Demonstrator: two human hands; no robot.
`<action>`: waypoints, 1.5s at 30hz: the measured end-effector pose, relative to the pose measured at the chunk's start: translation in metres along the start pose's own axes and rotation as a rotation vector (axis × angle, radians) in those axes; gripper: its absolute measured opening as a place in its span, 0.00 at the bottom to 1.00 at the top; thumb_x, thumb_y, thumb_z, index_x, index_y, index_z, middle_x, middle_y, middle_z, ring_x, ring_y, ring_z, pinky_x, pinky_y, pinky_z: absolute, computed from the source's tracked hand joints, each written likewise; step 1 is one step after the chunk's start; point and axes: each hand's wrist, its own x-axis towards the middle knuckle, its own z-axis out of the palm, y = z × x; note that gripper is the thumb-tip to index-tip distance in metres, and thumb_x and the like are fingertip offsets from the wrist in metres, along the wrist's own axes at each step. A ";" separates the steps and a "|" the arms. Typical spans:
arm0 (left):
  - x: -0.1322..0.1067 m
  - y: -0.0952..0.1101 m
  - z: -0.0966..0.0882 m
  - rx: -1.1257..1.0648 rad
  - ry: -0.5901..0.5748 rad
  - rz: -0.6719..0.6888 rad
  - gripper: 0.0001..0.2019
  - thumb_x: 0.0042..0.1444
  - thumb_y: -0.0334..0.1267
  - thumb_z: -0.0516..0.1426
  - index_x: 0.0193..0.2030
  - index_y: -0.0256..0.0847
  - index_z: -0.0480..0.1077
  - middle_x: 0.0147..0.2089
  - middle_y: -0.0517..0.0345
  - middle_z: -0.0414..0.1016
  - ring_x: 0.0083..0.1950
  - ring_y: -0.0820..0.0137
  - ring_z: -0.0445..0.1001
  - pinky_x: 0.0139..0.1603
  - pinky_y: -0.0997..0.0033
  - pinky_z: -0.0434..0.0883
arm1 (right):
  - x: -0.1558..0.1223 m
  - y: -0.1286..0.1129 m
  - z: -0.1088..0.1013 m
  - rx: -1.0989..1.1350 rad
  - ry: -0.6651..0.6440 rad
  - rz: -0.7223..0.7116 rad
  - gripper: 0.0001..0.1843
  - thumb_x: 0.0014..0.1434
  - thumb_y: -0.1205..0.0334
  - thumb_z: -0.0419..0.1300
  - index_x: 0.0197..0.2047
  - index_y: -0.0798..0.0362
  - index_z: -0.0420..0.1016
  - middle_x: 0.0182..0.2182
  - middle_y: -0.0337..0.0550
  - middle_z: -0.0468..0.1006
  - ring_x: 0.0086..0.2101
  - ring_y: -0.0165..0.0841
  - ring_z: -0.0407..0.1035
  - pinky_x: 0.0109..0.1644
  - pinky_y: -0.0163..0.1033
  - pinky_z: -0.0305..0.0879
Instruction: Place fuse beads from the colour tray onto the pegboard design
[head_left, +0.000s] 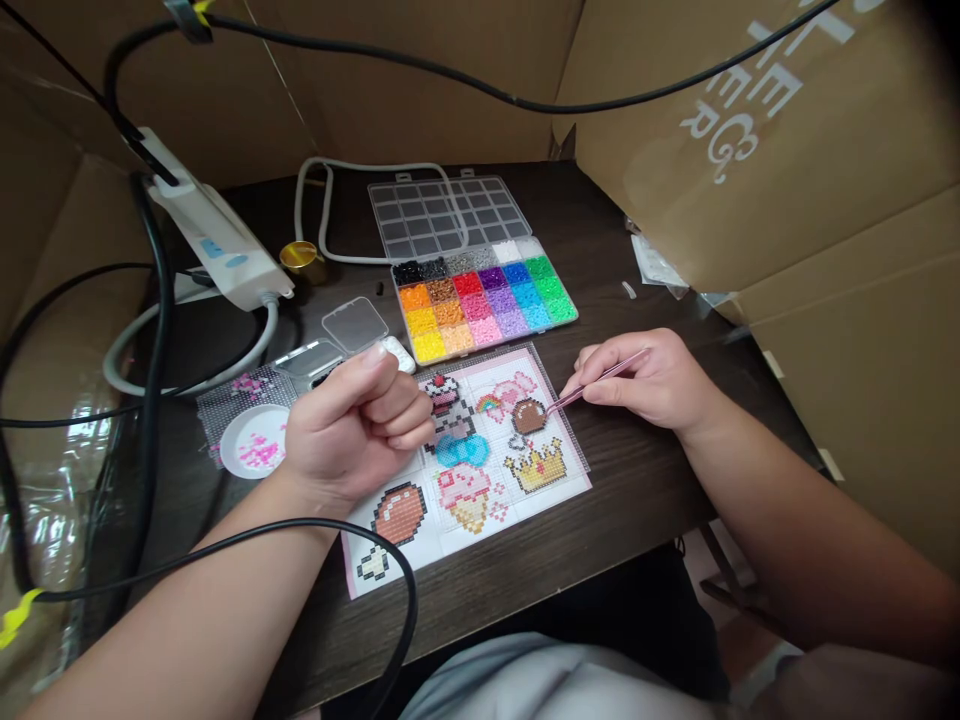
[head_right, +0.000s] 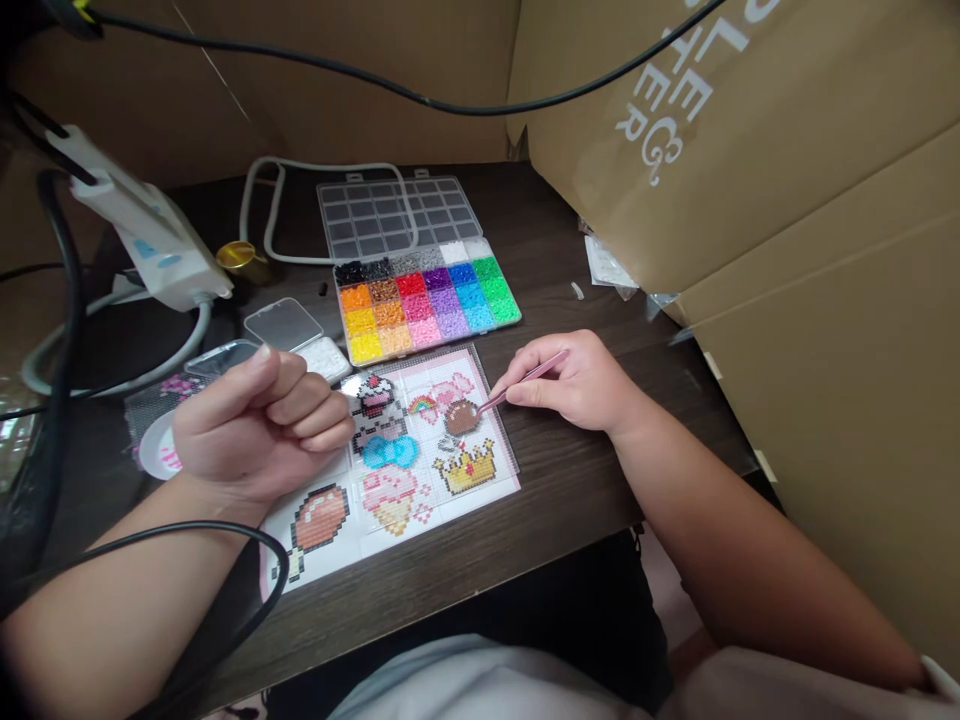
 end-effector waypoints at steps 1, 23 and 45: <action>0.000 0.000 0.000 0.001 0.001 0.000 0.26 0.56 0.37 0.59 0.18 0.40 0.44 0.18 0.68 0.35 0.17 0.79 0.41 0.18 0.76 0.47 | 0.000 0.000 0.000 0.000 -0.001 0.000 0.03 0.52 0.62 0.72 0.32 0.50 0.84 0.31 0.44 0.85 0.33 0.36 0.78 0.38 0.41 0.73; -0.012 -0.024 0.004 0.005 -0.249 -0.188 0.09 0.59 0.39 0.61 0.37 0.34 0.78 0.28 0.52 0.77 0.14 0.87 0.53 0.14 0.84 0.54 | 0.003 -0.039 0.065 0.267 0.101 -0.417 0.14 0.55 0.73 0.69 0.41 0.43 0.83 0.38 0.42 0.86 0.36 0.36 0.79 0.39 0.45 0.76; -0.010 -0.024 0.007 -0.043 -0.269 -0.239 0.06 0.59 0.33 0.61 0.34 0.34 0.79 0.22 0.59 0.70 0.15 0.86 0.53 0.16 0.84 0.57 | 0.004 -0.037 0.065 0.293 0.202 -0.303 0.07 0.55 0.65 0.71 0.36 0.42 0.84 0.35 0.40 0.86 0.34 0.38 0.79 0.39 0.46 0.76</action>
